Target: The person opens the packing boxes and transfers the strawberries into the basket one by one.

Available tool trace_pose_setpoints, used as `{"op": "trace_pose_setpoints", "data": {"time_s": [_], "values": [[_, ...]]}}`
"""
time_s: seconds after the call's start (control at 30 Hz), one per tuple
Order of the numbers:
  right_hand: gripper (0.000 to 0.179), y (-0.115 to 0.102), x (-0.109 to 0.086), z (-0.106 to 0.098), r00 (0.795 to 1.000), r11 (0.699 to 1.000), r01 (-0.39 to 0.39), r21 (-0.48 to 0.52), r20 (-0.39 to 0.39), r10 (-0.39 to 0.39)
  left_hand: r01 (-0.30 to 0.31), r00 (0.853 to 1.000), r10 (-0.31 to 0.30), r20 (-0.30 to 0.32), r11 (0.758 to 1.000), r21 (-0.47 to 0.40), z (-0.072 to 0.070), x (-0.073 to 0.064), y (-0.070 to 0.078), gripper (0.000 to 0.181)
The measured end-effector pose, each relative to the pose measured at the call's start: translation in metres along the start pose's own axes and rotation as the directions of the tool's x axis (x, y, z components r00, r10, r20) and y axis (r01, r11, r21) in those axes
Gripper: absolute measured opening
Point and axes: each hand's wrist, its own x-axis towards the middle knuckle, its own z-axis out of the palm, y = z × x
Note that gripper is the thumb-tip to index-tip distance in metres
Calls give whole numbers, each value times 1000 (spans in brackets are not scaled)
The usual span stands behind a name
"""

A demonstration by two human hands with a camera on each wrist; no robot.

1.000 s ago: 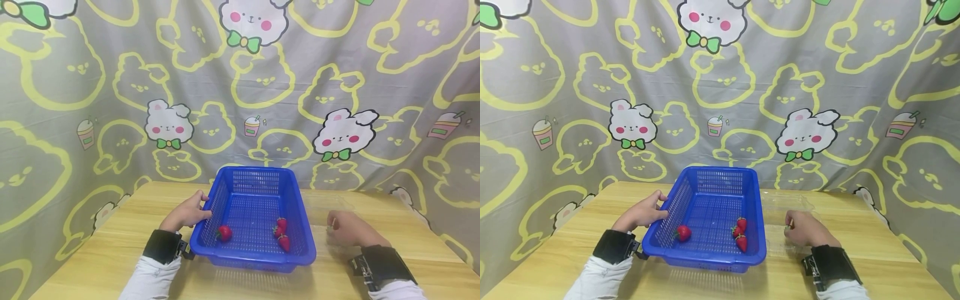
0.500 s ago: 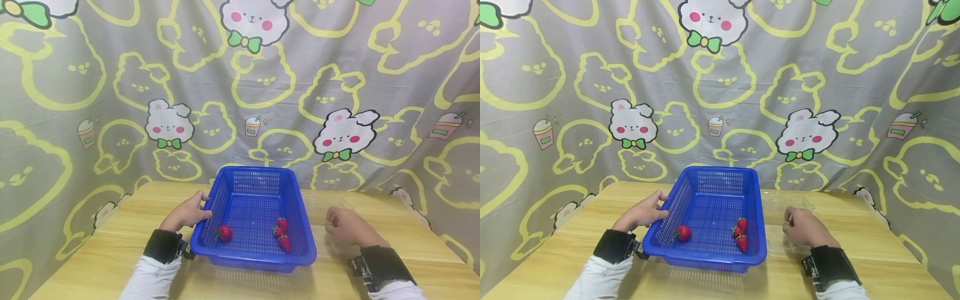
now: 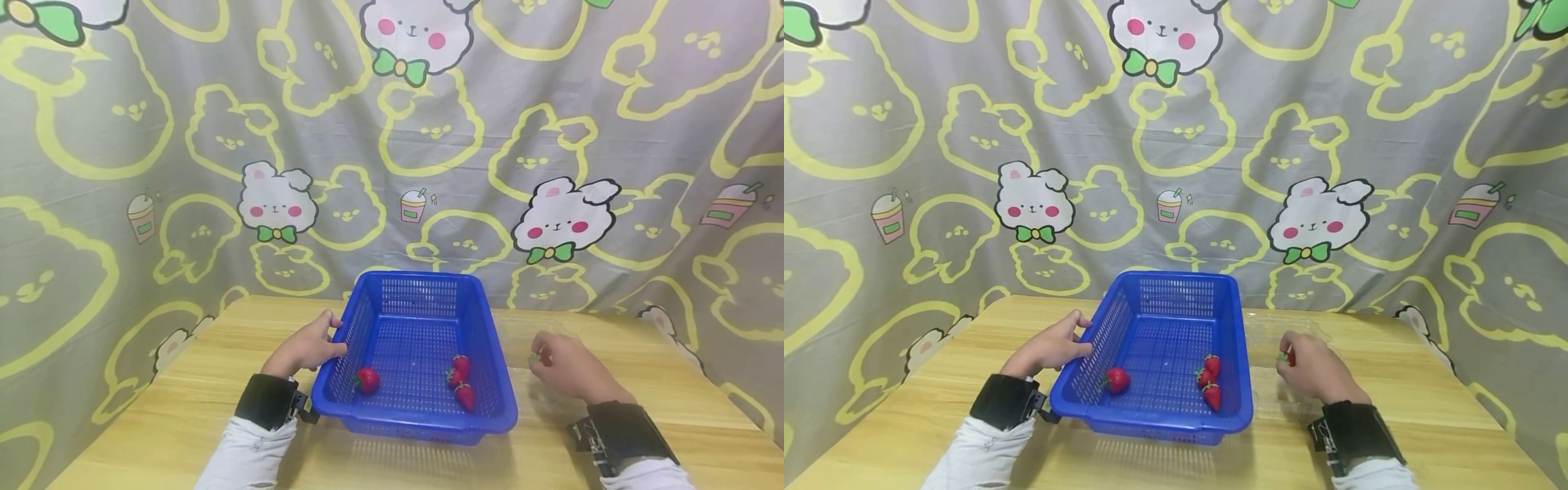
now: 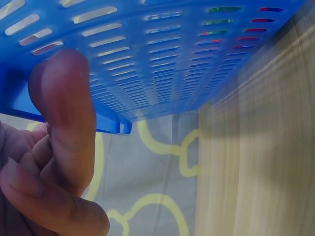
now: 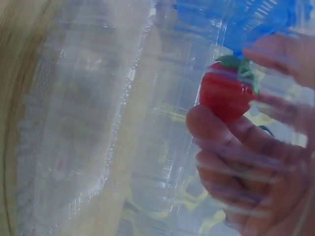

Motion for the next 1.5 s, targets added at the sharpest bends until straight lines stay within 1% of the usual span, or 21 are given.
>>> {"op": "trace_pose_setpoints", "data": {"time_s": [0.2,0.5,0.8,1.0,1.2,1.33,1.5], "values": [[13,-3,1,-1,999,1000,12,-10,-49,-13,5,1000,-5,-3,1000,5,0,1,0,38],[14,-8,2,0,995,1000,-14,3,-98,14,10,1000,-10,0,1000,6,-1,0,0,37],[15,-9,3,-1,986,1000,-12,6,-167,13,-3,1000,3,2,1000,-1,0,1,-1,37],[14,-11,5,-1,973,1000,9,-14,-230,-12,-5,1000,5,3,1000,-1,0,1,-1,37],[14,-13,6,-1,970,1000,-19,-3,-242,17,-1,1000,1,7,1000,-2,-1,1,-1,37],[14,-15,7,-1,957,1000,-1,-7,-291,-1,1,1000,-1,7,1000,-3,-2,1,-1,37],[14,-17,6,0,925,998,51,-29,-375,-58,2,1000,-2,3,1000,3,-1,1,-1,37]]}}
